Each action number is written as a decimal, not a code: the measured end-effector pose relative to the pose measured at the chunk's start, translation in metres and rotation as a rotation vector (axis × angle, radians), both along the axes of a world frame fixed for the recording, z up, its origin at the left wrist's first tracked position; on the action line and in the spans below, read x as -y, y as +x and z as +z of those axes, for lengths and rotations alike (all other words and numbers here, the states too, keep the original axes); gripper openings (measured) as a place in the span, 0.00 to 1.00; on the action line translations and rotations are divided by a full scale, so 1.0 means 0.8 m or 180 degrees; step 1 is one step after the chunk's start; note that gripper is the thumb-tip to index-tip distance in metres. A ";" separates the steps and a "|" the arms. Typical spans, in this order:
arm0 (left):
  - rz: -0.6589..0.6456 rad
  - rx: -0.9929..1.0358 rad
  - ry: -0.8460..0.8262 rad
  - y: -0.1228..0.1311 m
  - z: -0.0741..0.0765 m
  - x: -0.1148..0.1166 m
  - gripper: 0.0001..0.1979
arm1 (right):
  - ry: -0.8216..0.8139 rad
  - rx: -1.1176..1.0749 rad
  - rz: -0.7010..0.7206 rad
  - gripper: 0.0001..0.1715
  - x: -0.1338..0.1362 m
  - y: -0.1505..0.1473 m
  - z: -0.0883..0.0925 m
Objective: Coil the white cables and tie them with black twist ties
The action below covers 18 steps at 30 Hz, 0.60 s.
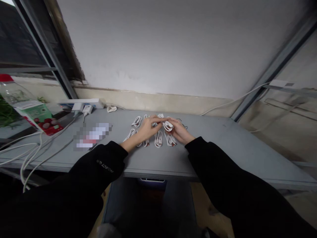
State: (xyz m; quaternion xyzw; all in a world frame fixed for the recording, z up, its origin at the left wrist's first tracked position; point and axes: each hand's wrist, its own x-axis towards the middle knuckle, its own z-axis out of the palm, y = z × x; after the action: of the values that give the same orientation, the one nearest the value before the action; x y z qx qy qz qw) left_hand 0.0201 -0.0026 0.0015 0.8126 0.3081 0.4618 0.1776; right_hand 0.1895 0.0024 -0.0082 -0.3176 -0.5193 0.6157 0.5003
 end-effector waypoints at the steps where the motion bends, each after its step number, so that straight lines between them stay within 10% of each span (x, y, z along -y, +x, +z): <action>1: -0.0038 0.0054 -0.0100 0.000 0.001 0.003 0.13 | 0.0019 -0.0006 -0.0043 0.14 0.000 0.000 0.001; 18: 0.0222 0.0510 0.0201 0.003 -0.005 -0.010 0.27 | -0.0275 -0.0118 0.0464 0.11 0.014 -0.004 0.009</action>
State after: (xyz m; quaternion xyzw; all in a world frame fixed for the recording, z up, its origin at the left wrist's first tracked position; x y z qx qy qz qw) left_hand 0.0227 0.0056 -0.0022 0.7670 0.3063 0.5407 0.1598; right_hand 0.1865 -0.0085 -0.0014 -0.2888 -0.5047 0.6781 0.4495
